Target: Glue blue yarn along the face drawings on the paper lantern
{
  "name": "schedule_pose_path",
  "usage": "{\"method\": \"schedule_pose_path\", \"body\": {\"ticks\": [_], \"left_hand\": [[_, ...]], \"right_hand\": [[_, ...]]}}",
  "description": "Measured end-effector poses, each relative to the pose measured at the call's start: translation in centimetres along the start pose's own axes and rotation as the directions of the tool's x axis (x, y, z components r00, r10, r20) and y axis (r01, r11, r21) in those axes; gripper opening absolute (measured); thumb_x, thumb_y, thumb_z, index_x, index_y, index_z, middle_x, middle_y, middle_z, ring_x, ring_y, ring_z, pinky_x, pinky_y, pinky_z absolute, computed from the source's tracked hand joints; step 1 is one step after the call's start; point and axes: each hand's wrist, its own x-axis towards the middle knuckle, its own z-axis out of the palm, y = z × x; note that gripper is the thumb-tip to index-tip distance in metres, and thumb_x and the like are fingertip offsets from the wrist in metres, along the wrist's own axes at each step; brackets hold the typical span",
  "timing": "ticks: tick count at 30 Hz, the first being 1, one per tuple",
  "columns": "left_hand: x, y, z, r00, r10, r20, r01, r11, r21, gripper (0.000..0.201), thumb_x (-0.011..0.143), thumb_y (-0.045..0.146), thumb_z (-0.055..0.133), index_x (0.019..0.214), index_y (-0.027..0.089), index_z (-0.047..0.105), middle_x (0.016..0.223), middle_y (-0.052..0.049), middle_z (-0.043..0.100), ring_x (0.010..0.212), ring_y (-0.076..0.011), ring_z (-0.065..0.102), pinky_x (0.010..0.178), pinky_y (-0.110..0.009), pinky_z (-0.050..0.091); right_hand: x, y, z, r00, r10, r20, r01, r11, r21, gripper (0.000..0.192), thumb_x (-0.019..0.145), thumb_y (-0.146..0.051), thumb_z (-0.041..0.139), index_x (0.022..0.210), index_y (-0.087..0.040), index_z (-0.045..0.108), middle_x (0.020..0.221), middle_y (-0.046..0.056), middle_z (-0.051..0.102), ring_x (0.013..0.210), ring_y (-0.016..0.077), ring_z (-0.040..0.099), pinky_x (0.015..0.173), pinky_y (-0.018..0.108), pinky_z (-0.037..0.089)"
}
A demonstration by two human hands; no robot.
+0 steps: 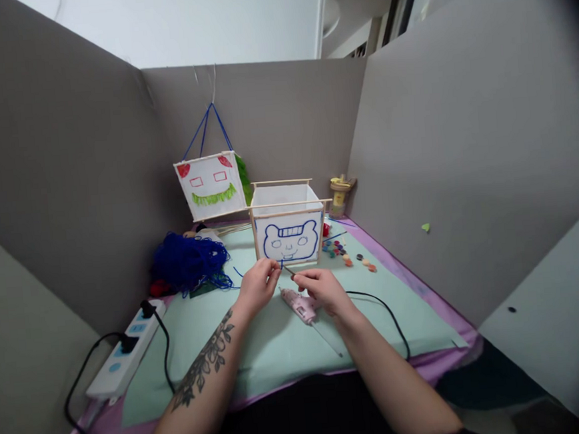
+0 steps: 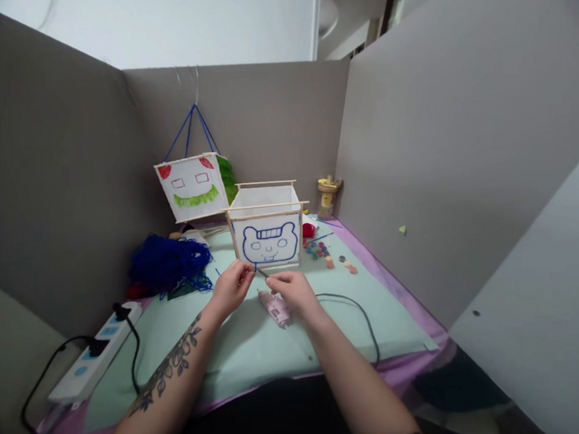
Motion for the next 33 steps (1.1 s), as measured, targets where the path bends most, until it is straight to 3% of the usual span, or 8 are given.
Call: {"method": "schedule_pose_path", "body": {"ticks": [16,25,29,33], "left_hand": [[-0.1,0.3,-0.3,0.999,0.022,0.036,-0.024,0.998,0.053,0.012,0.089,0.025,0.042,0.085,0.020,0.053,0.083,-0.002,0.057,0.075,-0.0144,0.053,0.066,-0.025,0.038],[0.0,0.2,-0.4,0.999,-0.033,0.017,0.033,0.999,0.014,0.013,0.085,0.029,0.047,0.093,0.020,0.052,0.078,-0.001,0.054,0.069,-0.0140,0.051,0.063,-0.026,0.038],[0.0,0.1,-0.7,0.996,-0.085,-0.030,0.084,0.996,-0.036,0.020,0.081,0.031,0.051,0.097,0.019,0.046,0.072,0.002,0.048,0.062,-0.0123,0.046,0.060,-0.025,0.037],[0.0,0.0,-0.8,0.994,-0.095,-0.046,0.093,0.995,-0.046,0.017,0.080,0.029,0.050,0.093,0.020,0.044,0.070,0.004,0.046,0.059,-0.0116,0.044,0.059,-0.025,0.036]], "right_hand": [[0.6,0.3,-0.2,0.998,0.066,-0.011,-0.066,0.997,-0.030,0.030,0.063,-0.041,0.065,0.072,-0.013,0.069,0.057,0.000,0.057,0.045,0.0084,0.040,0.039,0.020,0.027],[0.7,0.5,-0.5,1.000,0.019,-0.020,-0.021,0.997,-0.076,0.028,0.065,-0.040,0.063,0.070,-0.013,0.069,0.057,0.000,0.057,0.045,0.0083,0.039,0.041,0.021,0.026],[1.6,-0.1,-1.7,0.991,-0.095,-0.093,0.076,0.979,-0.186,0.028,0.068,-0.041,0.061,0.072,-0.014,0.070,0.060,0.001,0.061,0.053,0.0116,0.048,0.050,0.023,0.035],[3.7,-1.5,-2.8,0.952,-0.222,-0.213,0.107,0.888,-0.448,0.030,0.070,-0.043,0.058,0.073,-0.016,0.072,0.067,0.003,0.067,0.067,0.0178,0.059,0.060,0.025,0.040]]}}
